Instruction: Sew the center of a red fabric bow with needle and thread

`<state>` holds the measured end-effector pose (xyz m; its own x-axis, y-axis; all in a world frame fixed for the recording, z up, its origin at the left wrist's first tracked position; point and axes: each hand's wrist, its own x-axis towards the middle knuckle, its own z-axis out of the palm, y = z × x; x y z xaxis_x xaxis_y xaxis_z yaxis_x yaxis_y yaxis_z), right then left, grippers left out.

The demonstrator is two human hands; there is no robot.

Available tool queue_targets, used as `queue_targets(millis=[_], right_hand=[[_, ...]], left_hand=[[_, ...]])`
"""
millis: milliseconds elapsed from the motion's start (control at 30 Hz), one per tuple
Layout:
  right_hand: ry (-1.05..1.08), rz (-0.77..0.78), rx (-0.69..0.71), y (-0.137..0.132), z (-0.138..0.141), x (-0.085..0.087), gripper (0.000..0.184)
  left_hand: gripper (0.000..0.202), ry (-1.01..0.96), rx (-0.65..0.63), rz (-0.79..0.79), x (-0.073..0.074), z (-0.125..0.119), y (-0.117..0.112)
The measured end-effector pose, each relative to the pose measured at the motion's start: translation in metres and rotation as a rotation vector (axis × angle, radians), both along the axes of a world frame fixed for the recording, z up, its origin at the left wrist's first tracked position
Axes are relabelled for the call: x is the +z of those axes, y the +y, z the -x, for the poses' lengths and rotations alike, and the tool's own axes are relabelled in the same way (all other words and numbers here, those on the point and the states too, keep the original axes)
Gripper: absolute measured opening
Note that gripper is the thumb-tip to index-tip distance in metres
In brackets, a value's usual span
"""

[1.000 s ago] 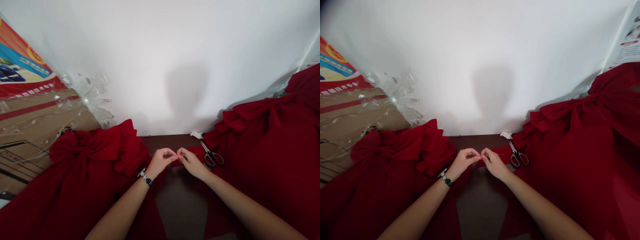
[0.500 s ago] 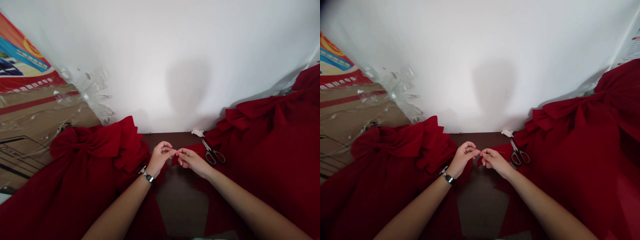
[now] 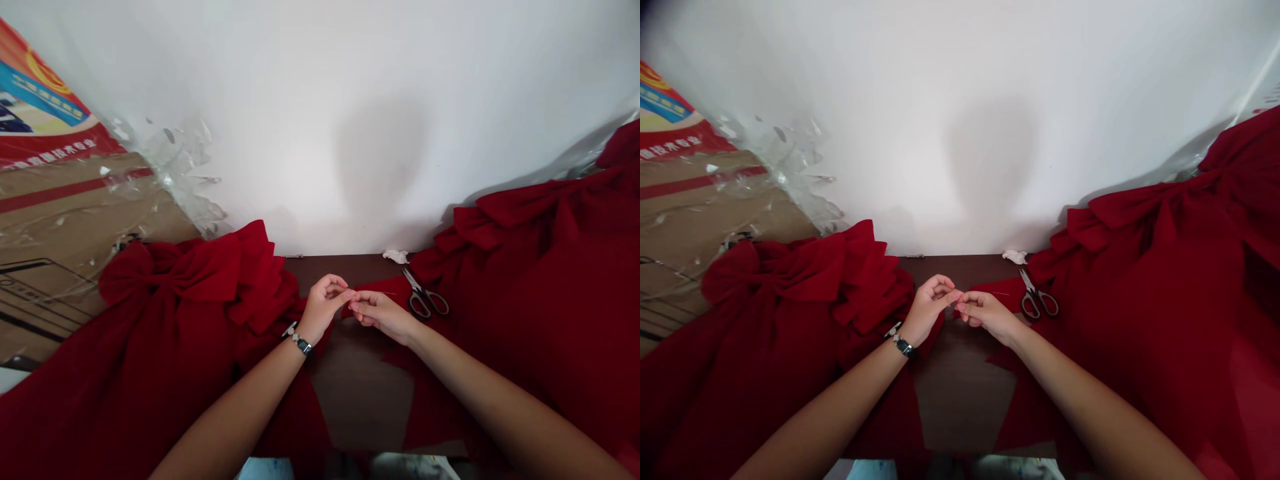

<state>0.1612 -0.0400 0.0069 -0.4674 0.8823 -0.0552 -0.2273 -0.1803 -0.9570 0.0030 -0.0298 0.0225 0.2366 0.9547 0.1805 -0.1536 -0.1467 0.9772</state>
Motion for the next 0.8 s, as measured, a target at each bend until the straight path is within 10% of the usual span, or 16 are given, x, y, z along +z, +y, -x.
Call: queue_targets(millis=[533,800], right_hand=[[-0.131,-0.088,-0.052,0.004,-0.011,0.009,0.037],[-0.294,-0.304,-0.224,0.009,-0.008,0.004,0.028]], left_hand=[[0.018,0.795,-0.206,-0.691,0.019,0.023,0.006],[0.013,0.749,-0.128,-0.571,0.017,0.022,0.006]])
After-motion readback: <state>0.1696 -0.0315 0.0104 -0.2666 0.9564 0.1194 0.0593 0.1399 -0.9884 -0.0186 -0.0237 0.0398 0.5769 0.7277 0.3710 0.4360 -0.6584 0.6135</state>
